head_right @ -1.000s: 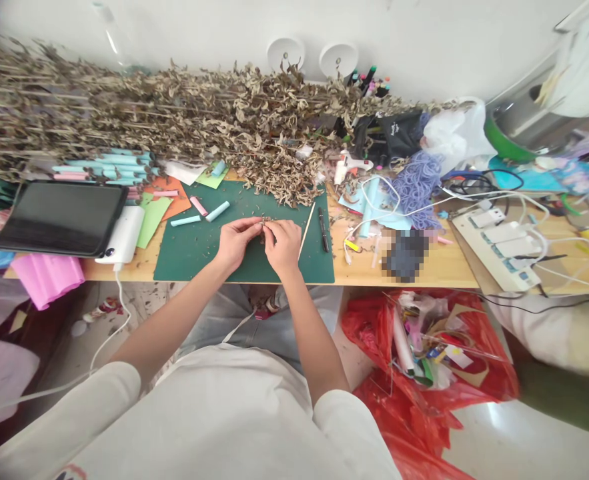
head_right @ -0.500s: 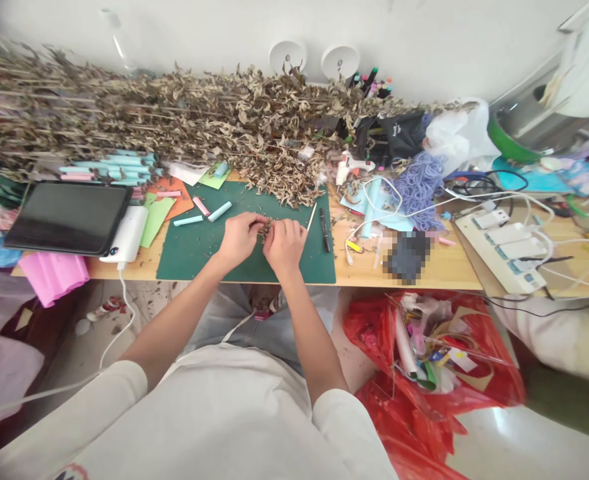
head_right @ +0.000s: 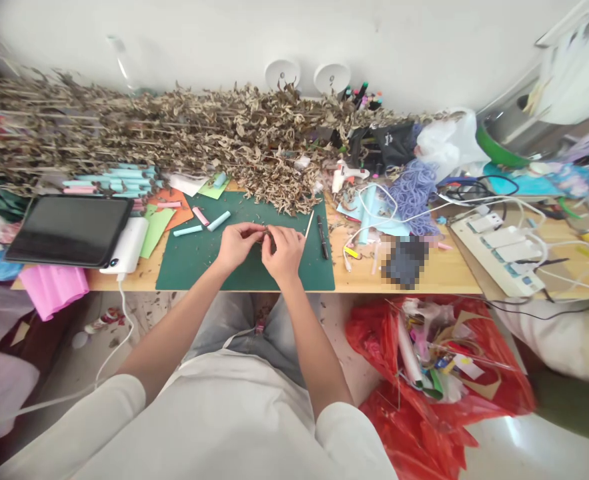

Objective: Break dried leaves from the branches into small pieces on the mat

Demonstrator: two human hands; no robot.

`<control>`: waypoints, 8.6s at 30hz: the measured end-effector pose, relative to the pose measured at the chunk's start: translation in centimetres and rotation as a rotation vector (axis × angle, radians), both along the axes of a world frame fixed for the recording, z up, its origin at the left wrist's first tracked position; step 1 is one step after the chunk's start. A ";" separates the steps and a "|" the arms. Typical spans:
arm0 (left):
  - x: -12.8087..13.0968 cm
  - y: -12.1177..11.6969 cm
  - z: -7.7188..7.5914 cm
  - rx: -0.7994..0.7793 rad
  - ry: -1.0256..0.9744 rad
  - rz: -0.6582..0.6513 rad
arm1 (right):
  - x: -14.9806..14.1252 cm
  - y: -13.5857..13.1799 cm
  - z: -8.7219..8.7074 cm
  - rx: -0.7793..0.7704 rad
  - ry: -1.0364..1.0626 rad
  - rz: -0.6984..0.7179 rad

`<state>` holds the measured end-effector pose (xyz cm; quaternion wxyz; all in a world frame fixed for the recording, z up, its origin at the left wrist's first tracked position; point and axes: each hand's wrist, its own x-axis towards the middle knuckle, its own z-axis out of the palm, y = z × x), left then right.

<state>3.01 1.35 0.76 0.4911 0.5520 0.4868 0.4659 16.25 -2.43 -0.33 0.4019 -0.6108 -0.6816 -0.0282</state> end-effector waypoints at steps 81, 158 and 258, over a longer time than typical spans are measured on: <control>-0.1 -0.9 0.8 -0.090 -0.282 -0.006 | 0.2 0.6 -0.5 0.036 0.145 0.012; -0.2 1.9 2.6 -0.061 -0.037 0.001 | 0.1 0.5 -0.4 -0.002 0.130 0.004; -6.6 -0.4 3.0 0.374 0.587 0.030 | -1.7 3.3 3.0 -0.476 -0.477 0.157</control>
